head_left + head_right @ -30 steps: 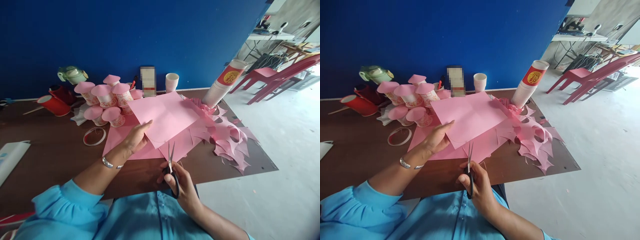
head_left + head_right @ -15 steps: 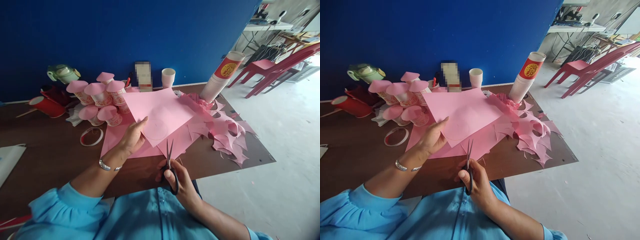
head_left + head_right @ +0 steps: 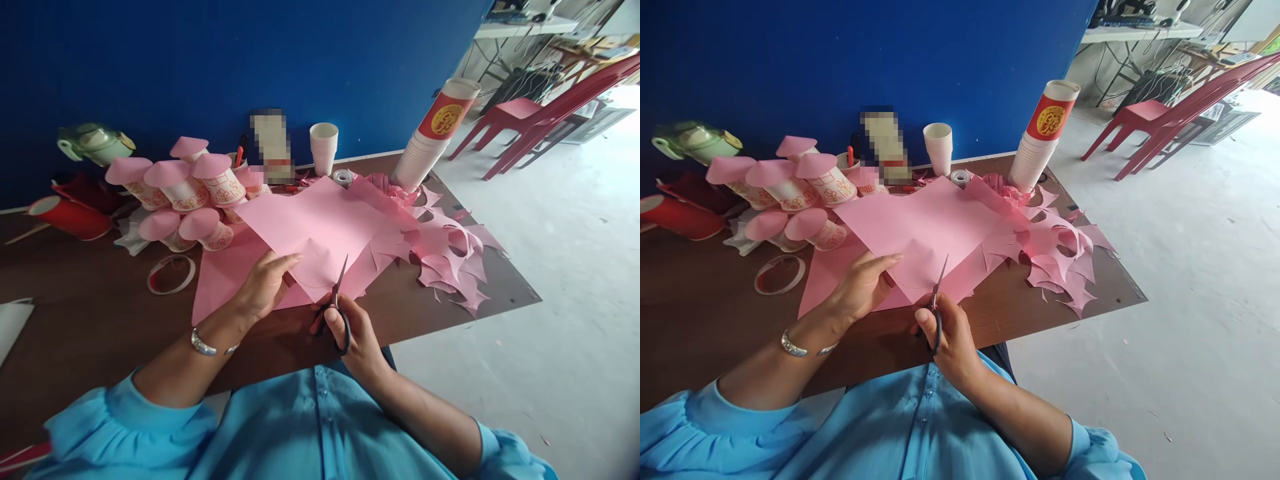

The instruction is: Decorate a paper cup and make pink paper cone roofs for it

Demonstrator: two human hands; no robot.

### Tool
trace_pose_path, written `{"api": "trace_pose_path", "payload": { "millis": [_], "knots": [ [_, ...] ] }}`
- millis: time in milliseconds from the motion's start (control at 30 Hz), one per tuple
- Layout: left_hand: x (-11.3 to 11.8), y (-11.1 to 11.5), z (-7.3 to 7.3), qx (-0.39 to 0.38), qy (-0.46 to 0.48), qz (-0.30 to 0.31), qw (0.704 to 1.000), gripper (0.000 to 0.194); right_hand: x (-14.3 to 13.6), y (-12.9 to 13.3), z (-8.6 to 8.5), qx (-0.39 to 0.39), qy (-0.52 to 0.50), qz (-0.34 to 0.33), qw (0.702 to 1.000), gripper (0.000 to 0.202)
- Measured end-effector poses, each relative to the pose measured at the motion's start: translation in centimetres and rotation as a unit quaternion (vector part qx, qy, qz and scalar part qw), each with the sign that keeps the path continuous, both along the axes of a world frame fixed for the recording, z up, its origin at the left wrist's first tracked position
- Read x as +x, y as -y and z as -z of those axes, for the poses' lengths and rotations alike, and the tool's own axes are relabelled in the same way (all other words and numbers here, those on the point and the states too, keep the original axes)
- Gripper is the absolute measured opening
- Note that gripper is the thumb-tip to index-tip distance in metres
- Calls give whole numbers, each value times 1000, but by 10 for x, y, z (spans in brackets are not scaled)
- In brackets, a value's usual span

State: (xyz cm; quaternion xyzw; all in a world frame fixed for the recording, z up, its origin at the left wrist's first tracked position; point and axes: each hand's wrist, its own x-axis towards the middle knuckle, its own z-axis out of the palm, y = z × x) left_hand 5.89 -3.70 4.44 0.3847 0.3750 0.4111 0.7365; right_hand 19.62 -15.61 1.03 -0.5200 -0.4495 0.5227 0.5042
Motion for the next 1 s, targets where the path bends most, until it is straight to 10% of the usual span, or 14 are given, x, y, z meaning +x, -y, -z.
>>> {"api": "trace_pose_path", "payload": {
  "millis": [1000],
  "knots": [
    [-4, 5, 1, 4, -68, -33, 997, 33, 2, -2, 0, -10, 1, 0, 1000, 52]
  ]
}}
